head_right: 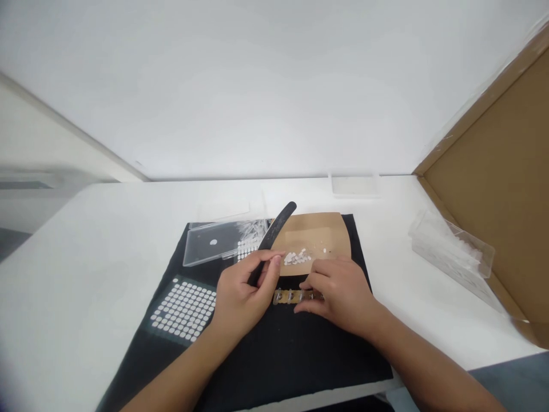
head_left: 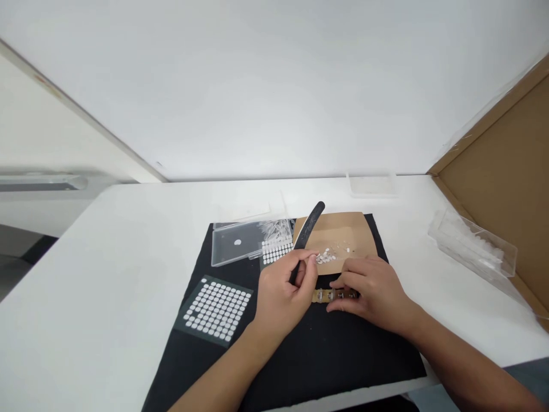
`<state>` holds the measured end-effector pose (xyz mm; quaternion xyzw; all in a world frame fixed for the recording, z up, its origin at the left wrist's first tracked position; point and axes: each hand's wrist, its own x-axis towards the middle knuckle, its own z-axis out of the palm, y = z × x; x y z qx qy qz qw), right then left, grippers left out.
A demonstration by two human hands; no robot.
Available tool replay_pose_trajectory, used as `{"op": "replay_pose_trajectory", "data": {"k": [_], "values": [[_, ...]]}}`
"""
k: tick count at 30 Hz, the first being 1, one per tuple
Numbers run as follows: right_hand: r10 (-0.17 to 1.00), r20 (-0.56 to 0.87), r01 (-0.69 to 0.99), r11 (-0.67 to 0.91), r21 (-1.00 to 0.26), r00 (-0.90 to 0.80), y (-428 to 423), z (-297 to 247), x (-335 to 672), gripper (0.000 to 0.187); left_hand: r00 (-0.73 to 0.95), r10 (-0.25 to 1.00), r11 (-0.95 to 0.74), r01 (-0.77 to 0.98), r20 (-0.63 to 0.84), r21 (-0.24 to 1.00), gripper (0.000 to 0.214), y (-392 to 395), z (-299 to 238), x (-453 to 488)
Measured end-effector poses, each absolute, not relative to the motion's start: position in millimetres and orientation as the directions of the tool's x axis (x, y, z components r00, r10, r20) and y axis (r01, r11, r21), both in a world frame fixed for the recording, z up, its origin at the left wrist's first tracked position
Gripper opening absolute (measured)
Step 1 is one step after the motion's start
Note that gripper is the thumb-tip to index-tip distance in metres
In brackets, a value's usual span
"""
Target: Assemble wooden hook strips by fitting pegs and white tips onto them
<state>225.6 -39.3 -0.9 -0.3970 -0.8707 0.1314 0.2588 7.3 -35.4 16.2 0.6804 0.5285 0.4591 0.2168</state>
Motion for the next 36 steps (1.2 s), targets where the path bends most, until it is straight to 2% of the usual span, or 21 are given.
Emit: {"op": "replay_pose_trajectory", "data": {"k": [26, 36], "values": [[0.783, 0.257, 0.653, 0.617, -0.439, -0.566, -38.0, 0.1, 223.3, 0.034, 0.038, 0.908, -0.372, 0.534, 0.418, 0.759, 0.020, -35.6, 17.4, 10.3], [0.786, 0.218, 0.687, 0.614, -0.388, -0.579, -39.6, 0.6, 222.1, 0.033, 0.038, 0.912, -0.363, 0.540, 0.409, 0.759, 0.020, -36.9, 16.4, 9.4]]}}
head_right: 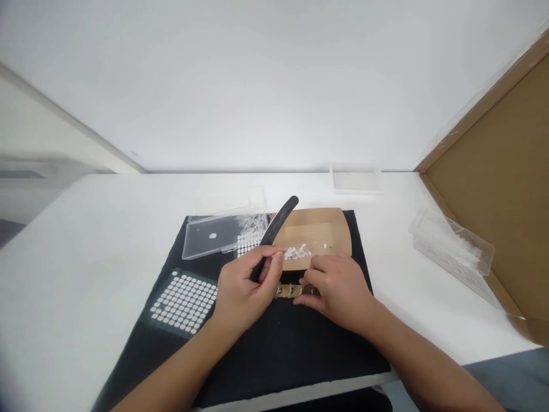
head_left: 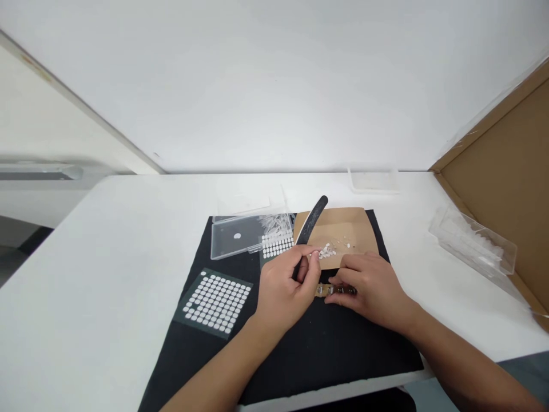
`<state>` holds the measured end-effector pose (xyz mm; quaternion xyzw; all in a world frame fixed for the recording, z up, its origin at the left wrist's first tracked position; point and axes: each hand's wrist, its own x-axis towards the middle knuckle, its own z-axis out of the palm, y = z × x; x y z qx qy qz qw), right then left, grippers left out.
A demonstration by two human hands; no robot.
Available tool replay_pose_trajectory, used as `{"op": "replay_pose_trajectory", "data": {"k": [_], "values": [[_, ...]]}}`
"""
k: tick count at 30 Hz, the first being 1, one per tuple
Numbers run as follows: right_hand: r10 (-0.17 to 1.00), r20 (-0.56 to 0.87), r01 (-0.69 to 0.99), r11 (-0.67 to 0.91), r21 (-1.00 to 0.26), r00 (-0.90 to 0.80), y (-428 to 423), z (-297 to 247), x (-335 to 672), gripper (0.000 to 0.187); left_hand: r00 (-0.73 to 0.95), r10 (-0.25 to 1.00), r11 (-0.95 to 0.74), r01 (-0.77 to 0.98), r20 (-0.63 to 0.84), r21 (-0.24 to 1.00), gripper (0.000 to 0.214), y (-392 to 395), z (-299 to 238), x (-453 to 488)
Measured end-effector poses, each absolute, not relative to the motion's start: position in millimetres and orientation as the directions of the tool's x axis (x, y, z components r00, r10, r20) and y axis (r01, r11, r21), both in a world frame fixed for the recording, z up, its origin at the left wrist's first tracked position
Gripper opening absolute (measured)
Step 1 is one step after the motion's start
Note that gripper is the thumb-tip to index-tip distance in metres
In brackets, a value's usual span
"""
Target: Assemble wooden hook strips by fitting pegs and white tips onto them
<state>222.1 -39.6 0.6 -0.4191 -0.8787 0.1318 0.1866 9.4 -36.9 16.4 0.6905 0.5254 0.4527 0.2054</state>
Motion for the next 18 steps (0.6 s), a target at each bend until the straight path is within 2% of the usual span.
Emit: {"op": "replay_pose_trajectory", "data": {"k": [7, 12, 15, 18], "values": [[0.779, 0.233, 0.667, 0.621, -0.411, -0.582, -40.2, 7.4, 224.4, 0.052, 0.038, 0.910, -0.366, 0.543, 0.413, 0.756, 0.019, -35.7, 15.0, 9.7], [0.785, 0.227, 0.597, 0.594, -0.539, -0.576, -40.8, 9.7, 225.6, 0.019, 0.042, 0.905, -0.375, 0.543, 0.422, 0.751, 0.019, -36.5, 15.3, 8.7], [0.788, 0.219, 0.567, 0.577, -0.588, -0.575, -39.9, 7.7, 225.8, 0.015, 0.041, 0.907, -0.374, 0.540, 0.420, 0.754, 0.019, -36.6, 14.7, 8.6], [0.784, 0.225, 0.565, 0.584, -0.583, -0.578, -39.6, 6.4, 224.9, 0.018, 0.037, 0.906, -0.372, 0.540, 0.421, 0.755, 0.019, -36.5, 14.3, 8.8]]}}
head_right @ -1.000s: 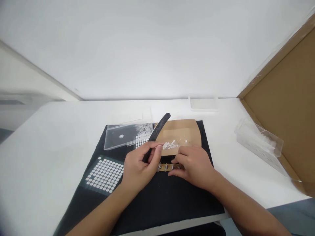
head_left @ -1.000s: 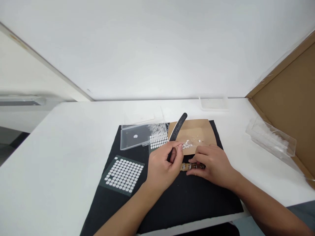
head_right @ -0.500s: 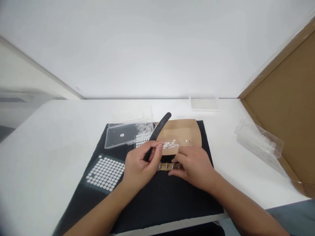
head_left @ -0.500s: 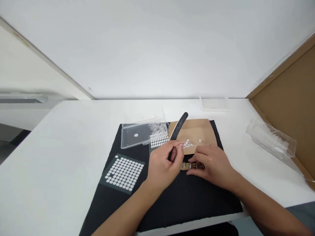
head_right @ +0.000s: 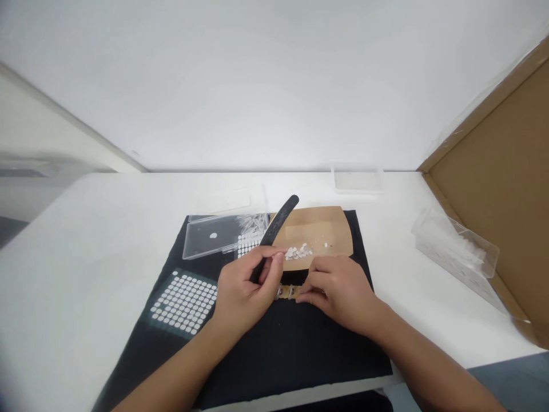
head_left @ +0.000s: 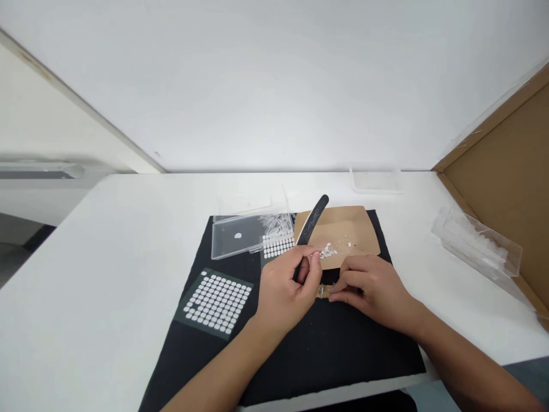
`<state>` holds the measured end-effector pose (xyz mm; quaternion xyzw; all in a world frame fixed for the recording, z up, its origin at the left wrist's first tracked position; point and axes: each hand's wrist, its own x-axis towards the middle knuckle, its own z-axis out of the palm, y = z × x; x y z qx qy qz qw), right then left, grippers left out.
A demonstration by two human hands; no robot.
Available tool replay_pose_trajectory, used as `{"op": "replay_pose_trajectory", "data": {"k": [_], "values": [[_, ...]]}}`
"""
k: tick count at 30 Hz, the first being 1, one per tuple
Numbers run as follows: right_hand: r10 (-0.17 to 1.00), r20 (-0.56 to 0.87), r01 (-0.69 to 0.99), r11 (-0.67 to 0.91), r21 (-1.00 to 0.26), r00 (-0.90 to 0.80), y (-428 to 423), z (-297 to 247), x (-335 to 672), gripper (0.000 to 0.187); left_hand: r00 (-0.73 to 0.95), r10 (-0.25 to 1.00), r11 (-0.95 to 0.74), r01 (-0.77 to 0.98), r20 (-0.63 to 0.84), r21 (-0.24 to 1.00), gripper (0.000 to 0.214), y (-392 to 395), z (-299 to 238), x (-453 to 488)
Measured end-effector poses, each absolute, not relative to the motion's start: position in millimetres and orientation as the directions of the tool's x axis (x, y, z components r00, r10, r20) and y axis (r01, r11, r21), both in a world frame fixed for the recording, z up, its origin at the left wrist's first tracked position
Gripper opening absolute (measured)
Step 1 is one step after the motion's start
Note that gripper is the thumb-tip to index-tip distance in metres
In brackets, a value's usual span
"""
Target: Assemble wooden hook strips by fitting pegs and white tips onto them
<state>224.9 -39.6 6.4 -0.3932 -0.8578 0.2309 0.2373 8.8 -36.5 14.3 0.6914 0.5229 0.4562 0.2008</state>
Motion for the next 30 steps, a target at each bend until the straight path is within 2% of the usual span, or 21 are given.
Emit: {"op": "replay_pose_trajectory", "data": {"k": [5, 8, 10, 12, 14, 16, 19, 22, 24, 27, 30], "values": [[0.756, 0.242, 0.587, 0.633, -0.504, -0.608, -40, 7, 222, 0.027, 0.038, 0.908, -0.368, 0.543, 0.416, 0.754, 0.019, -37, 16, 10], [0.750, 0.277, 0.555, 0.641, -0.530, -0.601, -36, 12, 227, 0.027, 0.038, 0.913, -0.358, 0.556, 0.407, 0.750, 0.021, -37, 17, 9], [0.761, 0.318, 0.542, 0.634, -0.552, -0.566, -31, 18, 235, 0.028, 0.024, 0.916, -0.340, 0.573, 0.399, 0.746, 0.022, -36, 16, 8], [0.789, 0.352, 0.604, 0.613, -0.510, -0.504, -24, 25, 250, 0.033, 0.000, 0.919, -0.320, 0.588, 0.395, 0.743, 0.024, -36, 13, 6], [0.848, 0.373, 0.731, 0.519, -0.442, -0.377, -17, 32, 269, 0.035, -0.023, 0.919, -0.302, 0.602, 0.393, 0.740, 0.028, -35, 10, 4], [0.911, 0.349, 0.862, 0.349, -0.368, -0.219, -9, 35, 291, 0.034, -0.050, 0.919, -0.282, 0.608, 0.391, 0.742, 0.033, -35, 6, 4], [0.972, 0.198, 0.942, 0.179, -0.283, -0.125, 0, 33, 320, 0.026, -0.094, 0.912, -0.270, 0.596, 0.400, 0.756, 0.043, -35, 1, 5], [0.987, 0.027, 0.944, 0.160, -0.288, -0.159, 4, 28, 334, 0.019, -0.113, 0.904, -0.279, 0.576, 0.413, 0.768, 0.041, -34, -1, 6], [0.977, -0.031, 0.934, 0.191, -0.301, -0.210, 4, 25, 335, 0.015, -0.120, 0.900, -0.284, 0.570, 0.420, 0.771, 0.037, -34, -1, 7], [0.959, 0.009, 0.902, 0.271, -0.336, -0.284, 3, 21, 327, 0.016, -0.124, 0.898, -0.287, 0.563, 0.423, 0.775, 0.034, -33, -1, 7], [0.936, 0.049, 0.866, 0.342, -0.365, -0.349, 3, 14, 319, 0.034, -0.116, 0.898, -0.298, 0.552, 0.425, 0.779, 0.033, -33, -1, 7]]}}
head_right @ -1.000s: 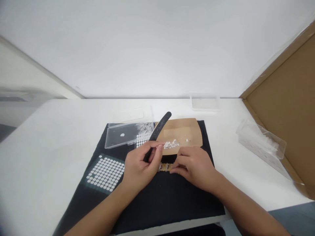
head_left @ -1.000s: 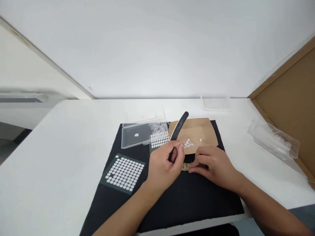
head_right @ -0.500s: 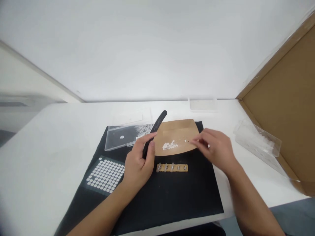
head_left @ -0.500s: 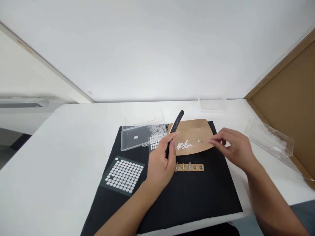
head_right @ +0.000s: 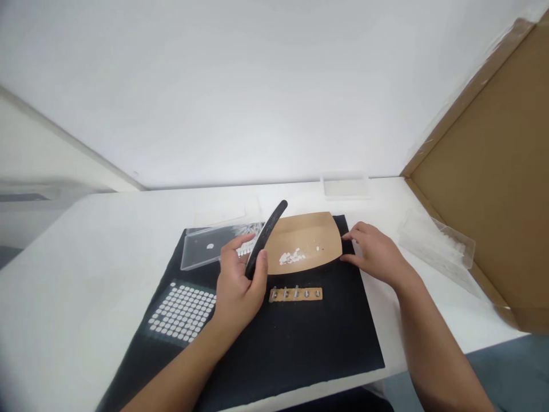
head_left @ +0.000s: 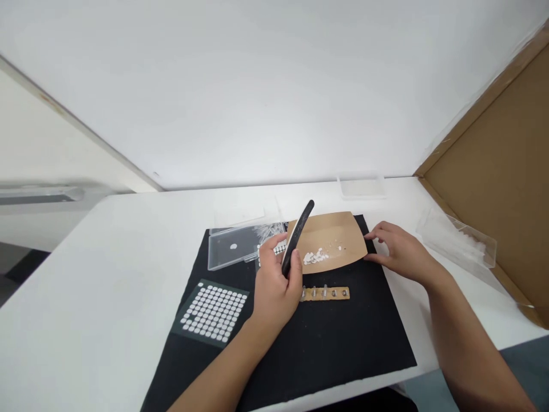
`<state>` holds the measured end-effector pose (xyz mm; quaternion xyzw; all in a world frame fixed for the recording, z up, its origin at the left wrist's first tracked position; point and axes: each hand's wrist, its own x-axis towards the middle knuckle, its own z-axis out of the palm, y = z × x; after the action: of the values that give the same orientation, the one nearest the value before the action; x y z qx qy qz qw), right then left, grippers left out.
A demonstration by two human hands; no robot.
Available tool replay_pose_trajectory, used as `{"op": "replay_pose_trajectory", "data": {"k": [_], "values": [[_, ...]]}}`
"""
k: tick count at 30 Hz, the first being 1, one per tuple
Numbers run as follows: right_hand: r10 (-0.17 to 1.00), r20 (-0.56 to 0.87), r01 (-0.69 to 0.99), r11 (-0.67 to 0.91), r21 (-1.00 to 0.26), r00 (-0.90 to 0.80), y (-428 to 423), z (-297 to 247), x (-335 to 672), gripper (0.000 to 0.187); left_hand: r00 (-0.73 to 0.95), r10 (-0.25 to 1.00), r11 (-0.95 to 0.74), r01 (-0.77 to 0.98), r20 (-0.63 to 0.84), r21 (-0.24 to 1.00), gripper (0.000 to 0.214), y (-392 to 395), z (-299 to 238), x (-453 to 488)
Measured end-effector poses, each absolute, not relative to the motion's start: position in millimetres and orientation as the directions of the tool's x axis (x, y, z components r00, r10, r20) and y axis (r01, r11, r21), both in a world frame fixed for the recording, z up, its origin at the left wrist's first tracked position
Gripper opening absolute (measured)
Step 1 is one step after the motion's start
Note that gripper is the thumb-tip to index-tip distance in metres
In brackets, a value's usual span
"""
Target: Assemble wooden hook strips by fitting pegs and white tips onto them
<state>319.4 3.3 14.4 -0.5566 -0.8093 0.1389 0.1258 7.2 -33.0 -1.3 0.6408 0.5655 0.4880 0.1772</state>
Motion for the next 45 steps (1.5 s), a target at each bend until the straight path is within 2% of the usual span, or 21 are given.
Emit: {"op": "replay_pose_trajectory", "data": {"k": [2, 4, 10, 13, 24, 26, 29, 31, 33, 36, 39, 42, 45], "values": [[0.933, 0.045, 0.862, 0.347, -0.370, -0.357, 5, 9, 318, 0.048, -0.115, 0.901, -0.297, 0.541, 0.419, 0.787, 0.032, -33, -2, 7], [0.941, 0.043, 0.873, 0.327, -0.363, -0.335, 6, 5, 320, 0.051, -0.116, 0.908, -0.286, 0.532, 0.403, 0.797, 0.033, -34, -2, 7], [0.994, -0.008, 0.939, 0.100, -0.329, -0.108, 6, 0, 334, 0.018, -0.111, 0.905, -0.291, 0.541, 0.410, 0.789, 0.031, -34, -1, 7], [0.998, -0.048, 0.940, 0.027, -0.339, -0.046, 7, 0, 334, 0.005, -0.111, 0.911, -0.284, 0.530, 0.397, 0.799, 0.030, -33, -2, 7], [0.996, -0.022, 0.940, 0.074, -0.334, -0.086, 4, -5, 330, 0.015, -0.117, 0.937, -0.219, 0.539, 0.330, 0.813, 0.033, -34, -1, 8], [0.993, 0.027, 0.918, 0.115, -0.381, -0.113, 4, 1, 325, 0.017, -0.111, 0.940, -0.212, 0.545, 0.321, 0.811, 0.033, -34, 0, 8], [0.973, 0.203, 0.825, 0.201, -0.528, -0.108, 3, 13, 311, 0.016, -0.088, 0.951, -0.203, 0.549, 0.297, 0.811, 0.035, -35, 0, 8], [0.953, 0.272, 0.765, 0.272, -0.584, -0.131, -1, 20, 300, 0.016, -0.055, 0.959, -0.201, 0.561, 0.278, 0.803, 0.035, -35, 0, 8], [0.948, 0.280, 0.707, 0.304, -0.639, -0.154, -7, 22, 288, 0.016, -0.005, 0.961, -0.224, 0.570, 0.275, 0.790, 0.033, -35, -1, 9], [0.955, 0.204, 0.585, 0.292, -0.757, -0.213, -14, 19, 272, 0.017, 0.068, 0.950, -0.287, 0.580, 0.306, 0.763, 0.030, -36, -2, 10], [0.942, 0.216, 0.555, 0.327, -0.765, -0.258, -17, 14, 258, 0.020, 0.113, 0.933, -0.339, 0.598, 0.342, 0.726, 0.028, -37, -3, 10], [0.930, 0.293, 0.519, 0.368, -0.771, -0.223, -17, 8, 247, 0.024, 0.135, 0.922, -0.365, 0.617, 0.363, 0.697, 0.027, -39, -3, 11], [0.954, 0.261, 0.438, 0.298, -0.848, -0.144, -17, 2, 242, 0.026, 0.135, 0.914, -0.378, 0.626, 0.383, 0.682, 0.027, -40, -3, 11]]}}
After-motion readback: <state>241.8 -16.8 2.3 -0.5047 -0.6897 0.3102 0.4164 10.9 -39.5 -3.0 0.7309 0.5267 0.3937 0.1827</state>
